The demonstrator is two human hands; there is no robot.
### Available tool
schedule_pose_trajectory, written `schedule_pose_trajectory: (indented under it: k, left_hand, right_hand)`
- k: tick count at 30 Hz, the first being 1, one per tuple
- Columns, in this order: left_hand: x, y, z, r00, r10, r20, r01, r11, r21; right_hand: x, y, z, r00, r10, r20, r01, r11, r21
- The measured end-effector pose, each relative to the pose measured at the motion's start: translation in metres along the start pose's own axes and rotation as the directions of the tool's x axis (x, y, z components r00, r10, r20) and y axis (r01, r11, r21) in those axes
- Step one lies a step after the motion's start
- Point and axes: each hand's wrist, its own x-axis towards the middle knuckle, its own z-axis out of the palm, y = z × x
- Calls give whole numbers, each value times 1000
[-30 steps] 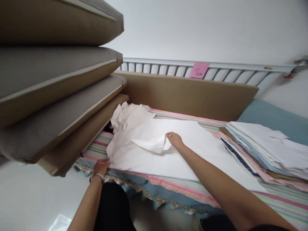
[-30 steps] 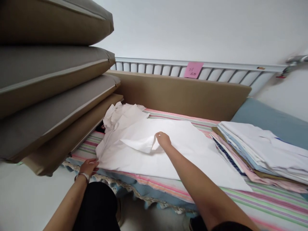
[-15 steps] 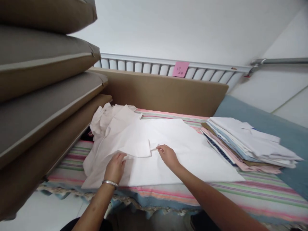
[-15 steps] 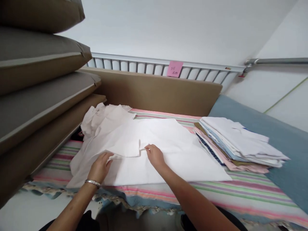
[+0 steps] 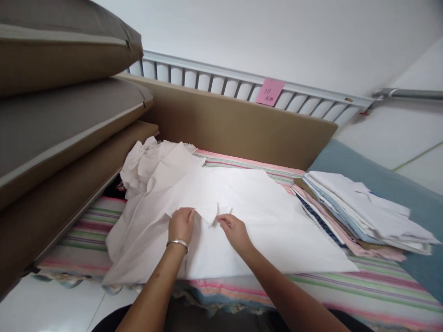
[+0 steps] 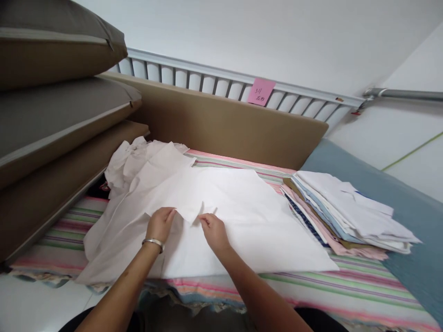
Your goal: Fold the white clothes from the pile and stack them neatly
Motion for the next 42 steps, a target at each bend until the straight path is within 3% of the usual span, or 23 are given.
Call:
schedule_pose_trajectory:
  k: [2,4,6,8,11,13,16,19,21,23,26,29,37,40,42]
  left_hand:
    - [4,0,-8,992,22,-121,-36,993,-116]
    - [0,6,-13,980,84,-178,-106,987,-120]
    - [-11,17,-14,979,150,-142,-158,986,-51]
    - [-30,31,-13,977,204,-70,-201,979,45]
    - [-62,50,-11,950,312,2,-310,942,127]
    - [-79,57,-14,900,435,41,-436,895,97]
    - [-91,56,-25,819,573,30,-574,818,23]
    - [-90,48,-36,807,589,-36,-589,808,18]
    - [-89,43,-39,809,588,-25,-588,809,20]
    - [-92,42,-38,791,609,48,-611,792,16]
    - [-99,45,-34,731,657,183,-667,745,-9]
    - [-102,46,-33,703,673,231,-685,728,-39]
    - [-95,38,-38,756,621,207,-621,781,-74]
    - [-88,26,-43,836,521,173,-521,852,-47]
    - [-81,14,-48,913,360,191,-370,929,18]
  right_hand:
    - [4,-10,2,980,183,80,-196,957,213]
    - [10,-22,3,910,336,243,-412,801,436]
    - [16,-33,3,825,370,427,-563,608,560]
    - [18,-39,1,786,332,521,-613,527,589]
    - [10,-40,-5,831,282,480,-540,619,570]
    - [-1,-36,-10,854,266,446,-495,681,540]
    - [-19,-25,-22,848,280,450,-498,712,496]
    - [-32,-14,-32,839,358,411,-515,765,387]
    - [-36,-10,-38,845,378,379,-502,806,315]
    - [-38,-8,-42,860,364,358,-469,841,270]
    - [-39,-6,-46,886,348,307,-417,888,197]
    - [-41,0,-45,895,369,250,-409,903,131]
    - [-42,15,-34,897,397,194,-415,908,61]
    - [-38,20,-35,892,417,174,-424,906,1]
    - [-36,23,-37,896,425,129,-416,904,-95]
